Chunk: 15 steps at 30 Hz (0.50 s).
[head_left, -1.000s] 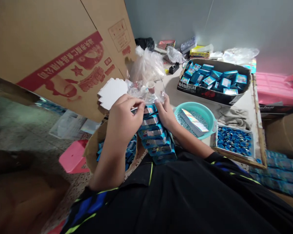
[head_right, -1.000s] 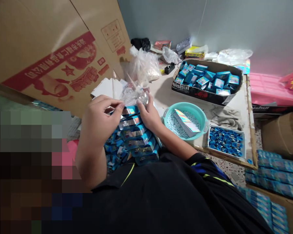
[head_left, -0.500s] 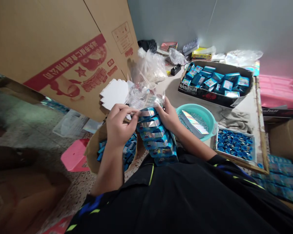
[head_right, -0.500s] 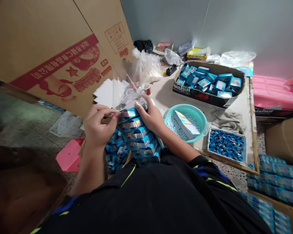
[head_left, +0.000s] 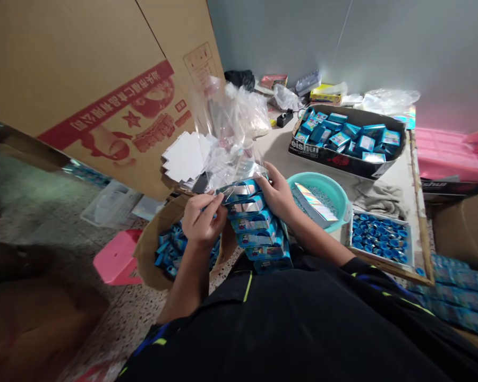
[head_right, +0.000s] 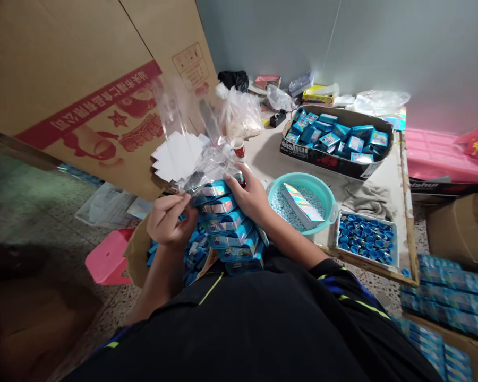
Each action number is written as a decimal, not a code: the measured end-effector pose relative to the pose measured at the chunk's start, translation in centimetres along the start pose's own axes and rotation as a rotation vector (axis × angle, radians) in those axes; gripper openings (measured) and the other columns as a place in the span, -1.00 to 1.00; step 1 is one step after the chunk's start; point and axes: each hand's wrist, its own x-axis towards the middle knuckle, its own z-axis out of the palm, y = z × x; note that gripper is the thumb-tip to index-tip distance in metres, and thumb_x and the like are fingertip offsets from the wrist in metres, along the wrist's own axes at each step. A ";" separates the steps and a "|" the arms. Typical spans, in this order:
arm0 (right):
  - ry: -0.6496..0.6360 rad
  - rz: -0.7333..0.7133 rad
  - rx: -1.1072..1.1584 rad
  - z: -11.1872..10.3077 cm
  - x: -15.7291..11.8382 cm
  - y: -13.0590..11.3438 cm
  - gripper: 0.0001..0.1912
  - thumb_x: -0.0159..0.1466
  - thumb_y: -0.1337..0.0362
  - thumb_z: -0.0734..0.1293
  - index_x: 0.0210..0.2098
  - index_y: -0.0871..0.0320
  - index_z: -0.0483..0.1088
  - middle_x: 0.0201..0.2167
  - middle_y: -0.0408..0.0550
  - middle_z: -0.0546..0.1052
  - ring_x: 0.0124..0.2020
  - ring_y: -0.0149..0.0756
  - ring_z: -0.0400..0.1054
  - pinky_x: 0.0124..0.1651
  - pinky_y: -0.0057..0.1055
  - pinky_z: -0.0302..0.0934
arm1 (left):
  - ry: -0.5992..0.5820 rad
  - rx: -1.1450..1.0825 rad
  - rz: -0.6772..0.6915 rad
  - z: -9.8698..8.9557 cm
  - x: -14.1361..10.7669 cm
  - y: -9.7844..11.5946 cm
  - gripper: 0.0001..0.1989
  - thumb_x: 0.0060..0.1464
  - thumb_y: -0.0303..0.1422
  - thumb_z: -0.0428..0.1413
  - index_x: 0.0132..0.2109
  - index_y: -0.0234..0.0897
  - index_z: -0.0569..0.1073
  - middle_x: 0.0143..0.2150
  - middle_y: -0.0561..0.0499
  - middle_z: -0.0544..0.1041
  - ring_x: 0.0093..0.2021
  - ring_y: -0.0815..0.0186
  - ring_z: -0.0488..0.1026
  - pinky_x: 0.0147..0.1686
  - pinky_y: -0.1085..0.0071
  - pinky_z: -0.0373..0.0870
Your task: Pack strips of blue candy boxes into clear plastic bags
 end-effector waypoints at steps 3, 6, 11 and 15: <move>0.005 -0.036 0.016 0.0 0.0 -0.2 -0.42 0.33 -0.16 0.26 0.22 -0.04 0.39 0.15 -0.04 0.54 0.20 -0.04 0.39 0.33 0.01 0.22 | -0.028 -0.062 -0.155 0.0 1.2 1.1 -0.87 0.22 -0.43 0.19 -0.13 -0.17 0.62 -0.25 -0.01 0.55 -0.21 0.27 0.55 -0.24 0.26 0.54; 0.004 -0.079 0.026 0.1 0.2 -0.6 -0.51 0.34 -0.14 0.25 0.11 -0.03 0.44 0.12 -0.05 0.55 0.19 -0.06 0.39 0.34 -0.01 0.22 | -0.103 -0.112 -0.275 0.2 3.2 1.9 -0.91 0.19 -0.37 0.24 -0.14 -0.18 0.61 -0.26 -0.02 0.57 -0.24 0.27 0.53 -0.21 0.28 0.51; 0.052 -0.013 0.046 0.5 0.5 -0.3 -0.46 0.30 -0.16 0.29 0.15 -0.04 0.38 0.11 -0.03 0.54 0.16 -0.09 0.41 0.27 -0.07 0.30 | -0.165 -0.076 -0.210 0.8 5.0 1.7 -0.84 0.23 -0.37 0.19 -0.07 -0.17 0.62 -0.26 -0.03 0.58 -0.27 0.27 0.51 -0.23 0.32 0.46; 0.113 0.064 0.063 0.7 0.7 0.2 -0.28 0.25 -0.16 0.35 0.29 -0.04 0.20 0.04 0.00 0.55 0.01 -0.14 0.47 0.17 -0.10 0.35 | -0.168 -0.048 -0.091 1.3 4.4 1.2 -0.87 0.19 -0.35 0.22 -0.12 -0.14 0.62 -0.33 -0.03 0.55 -0.29 0.24 0.49 -0.23 0.27 0.44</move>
